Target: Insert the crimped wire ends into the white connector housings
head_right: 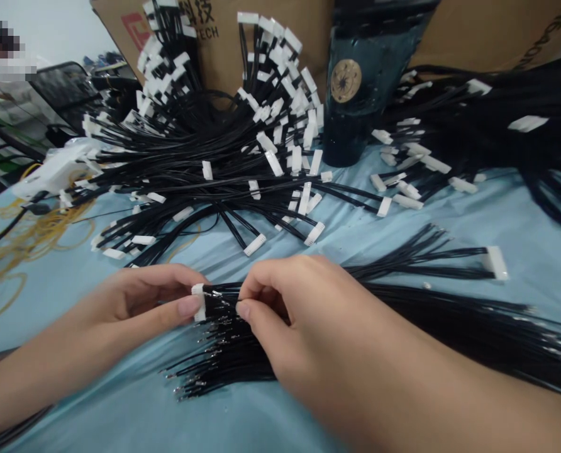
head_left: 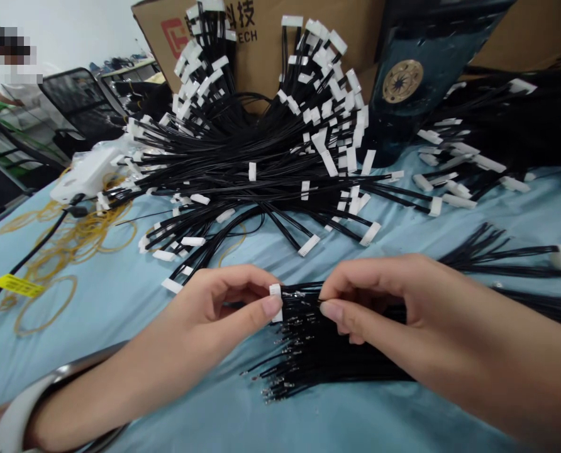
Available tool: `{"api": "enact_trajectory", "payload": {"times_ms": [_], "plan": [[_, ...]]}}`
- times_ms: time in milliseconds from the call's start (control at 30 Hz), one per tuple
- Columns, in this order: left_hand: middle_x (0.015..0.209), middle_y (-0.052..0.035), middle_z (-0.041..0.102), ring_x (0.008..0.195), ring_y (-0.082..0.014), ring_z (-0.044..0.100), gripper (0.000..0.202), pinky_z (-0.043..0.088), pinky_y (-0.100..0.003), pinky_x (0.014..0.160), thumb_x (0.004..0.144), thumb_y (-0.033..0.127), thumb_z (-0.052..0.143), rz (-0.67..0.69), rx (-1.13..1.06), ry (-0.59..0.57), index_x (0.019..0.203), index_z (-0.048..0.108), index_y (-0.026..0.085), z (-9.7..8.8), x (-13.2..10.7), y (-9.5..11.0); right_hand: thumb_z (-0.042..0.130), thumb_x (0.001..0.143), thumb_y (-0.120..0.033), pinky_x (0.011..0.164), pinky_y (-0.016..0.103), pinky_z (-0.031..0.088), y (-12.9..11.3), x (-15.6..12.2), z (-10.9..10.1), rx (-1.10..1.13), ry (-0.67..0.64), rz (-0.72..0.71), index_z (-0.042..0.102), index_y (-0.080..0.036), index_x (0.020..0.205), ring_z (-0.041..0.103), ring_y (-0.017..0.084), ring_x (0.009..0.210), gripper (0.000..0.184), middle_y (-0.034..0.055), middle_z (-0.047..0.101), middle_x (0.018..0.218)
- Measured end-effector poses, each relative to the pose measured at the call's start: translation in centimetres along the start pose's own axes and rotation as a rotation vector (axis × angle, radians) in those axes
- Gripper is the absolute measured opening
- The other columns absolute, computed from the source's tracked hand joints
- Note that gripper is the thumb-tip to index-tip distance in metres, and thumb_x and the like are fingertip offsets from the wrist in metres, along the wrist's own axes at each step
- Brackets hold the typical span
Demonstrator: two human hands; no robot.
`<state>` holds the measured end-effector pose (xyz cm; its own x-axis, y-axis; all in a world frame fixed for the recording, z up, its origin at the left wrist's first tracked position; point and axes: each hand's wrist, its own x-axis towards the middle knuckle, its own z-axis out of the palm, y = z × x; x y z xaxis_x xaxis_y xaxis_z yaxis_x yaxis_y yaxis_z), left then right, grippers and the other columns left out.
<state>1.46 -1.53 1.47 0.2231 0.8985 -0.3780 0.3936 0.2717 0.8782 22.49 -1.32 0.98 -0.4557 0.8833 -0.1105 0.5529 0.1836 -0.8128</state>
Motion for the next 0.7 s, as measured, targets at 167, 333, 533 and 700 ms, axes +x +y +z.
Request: {"api": "enact_trajectory", "payload": {"times_ms": [167,333,533,700], "plan": [[0.073,0.0048,0.074,0.071,-0.0142,0.063,0.007,0.05,-0.019,0.064,0.08,0.029,0.074,-0.007,-0.02,-0.018,0.081,0.074,0.022,-0.1,-0.1,0.0,0.047,0.087,-0.024,0.038,0.021,0.032,0.0,-0.1,0.4,-0.072,0.023,-0.014,0.055,-0.022,0.059,0.047,0.01,0.044,0.029,-0.004,0.054,0.051],[0.07,0.0044,0.075,0.069,-0.0141,0.063,0.005,0.05,-0.02,0.064,0.079,0.025,0.075,-0.038,-0.048,-0.015,0.081,0.075,0.021,-0.2,-0.2,0.3,0.047,0.09,-0.027,0.039,0.025,0.029,0.2,-0.1,0.8,-0.126,0.003,-0.027,0.056,-0.023,0.061,0.05,0.012,0.044,0.03,-0.0027,0.057,0.052],[0.072,0.004,0.077,0.07,-0.0137,0.065,0.003,0.05,-0.019,0.065,0.082,0.022,0.075,-0.066,-0.119,-0.079,0.081,0.077,0.021,-0.3,-0.2,0.3,0.059,0.089,-0.031,0.049,0.025,0.04,1.1,-1.1,1.4,-0.077,0.125,-0.037,0.063,-0.023,0.068,0.053,0.014,0.052,0.023,-0.0022,0.054,0.053],[0.07,0.0054,0.076,0.068,-0.0119,0.065,0.008,0.049,-0.017,0.061,0.083,0.019,0.073,-0.053,-0.136,-0.088,0.079,0.08,0.022,-0.2,-0.1,0.4,0.059,0.09,-0.03,0.05,0.025,0.041,1.3,-1.2,1.4,-0.071,0.144,-0.046,0.064,-0.023,0.07,0.053,0.014,0.053,0.022,-0.0028,0.054,0.053]]}}
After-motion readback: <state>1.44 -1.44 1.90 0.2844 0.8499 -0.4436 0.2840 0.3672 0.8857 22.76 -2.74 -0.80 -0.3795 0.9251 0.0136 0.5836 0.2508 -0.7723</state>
